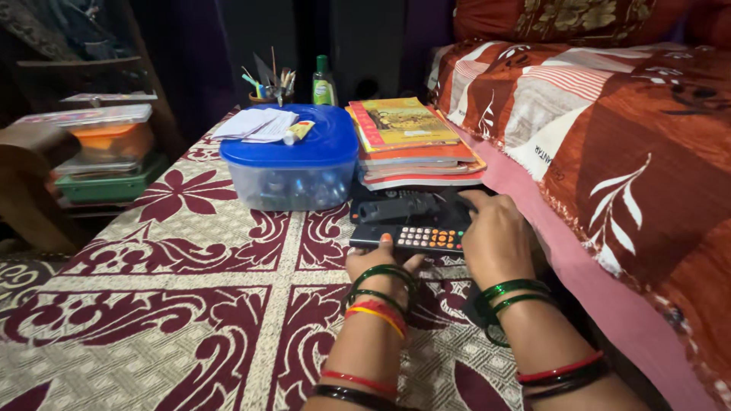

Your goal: The person wipes a table, a chair, and a bed using a dark cloth. The person moves a plastic container and a remote control to access the table surface, then wipes the chair armrest and backrest, and finally wipes the bedsheet.

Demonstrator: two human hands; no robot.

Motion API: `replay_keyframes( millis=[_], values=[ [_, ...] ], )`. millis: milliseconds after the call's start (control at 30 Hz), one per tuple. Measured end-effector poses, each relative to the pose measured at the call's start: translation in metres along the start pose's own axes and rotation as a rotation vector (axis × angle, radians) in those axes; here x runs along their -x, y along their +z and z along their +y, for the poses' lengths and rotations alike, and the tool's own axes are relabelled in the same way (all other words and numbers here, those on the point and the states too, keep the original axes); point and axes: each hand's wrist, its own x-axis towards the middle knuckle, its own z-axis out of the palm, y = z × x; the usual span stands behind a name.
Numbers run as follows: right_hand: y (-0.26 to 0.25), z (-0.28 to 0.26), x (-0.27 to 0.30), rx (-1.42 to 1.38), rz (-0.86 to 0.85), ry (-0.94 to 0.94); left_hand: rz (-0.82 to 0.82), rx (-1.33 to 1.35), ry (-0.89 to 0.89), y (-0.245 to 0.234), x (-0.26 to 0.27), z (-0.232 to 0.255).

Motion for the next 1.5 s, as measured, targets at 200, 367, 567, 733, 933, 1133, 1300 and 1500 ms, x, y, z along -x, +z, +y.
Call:
replay_keyframes(
  millis=[200, 367, 567, 733, 933, 1133, 1300, 1500],
  values=[
    [0.014, 0.004, -0.006, 0.029, -0.031, -0.167, 0.034, -0.025, 0.074, 0.025, -0.006, -0.006],
    [0.023, 0.012, -0.01, 0.053, -0.078, -0.158, 0.19, -0.314, 0.136, 0.033, -0.002, -0.004],
    [0.024, 0.017, -0.008, -0.027, -0.098, -0.138, 0.093, -0.881, 0.147, 0.019, -0.004, 0.014],
    [0.02, -0.005, -0.001, -0.096, -0.131, -0.134, 0.008, -1.277, 0.182, 0.012, -0.009, 0.026],
    [0.023, -0.055, 0.015, -0.246, -0.256, -0.12, 0.073, -1.504, 0.304, -0.017, -0.034, 0.054],
    [0.051, -0.073, 0.072, -0.184, -0.503, -0.233, 0.195, -1.614, 0.516, -0.079, 0.003, 0.123],
    [0.08, -0.087, 0.117, -0.193, -0.25, -0.346, 0.196, -1.747, 0.537, -0.129, 0.06, 0.155],
    [0.044, -0.19, 0.168, -0.598, -0.439, -0.5, 0.427, -1.907, 0.515, -0.178, 0.116, 0.195]
  ],
)
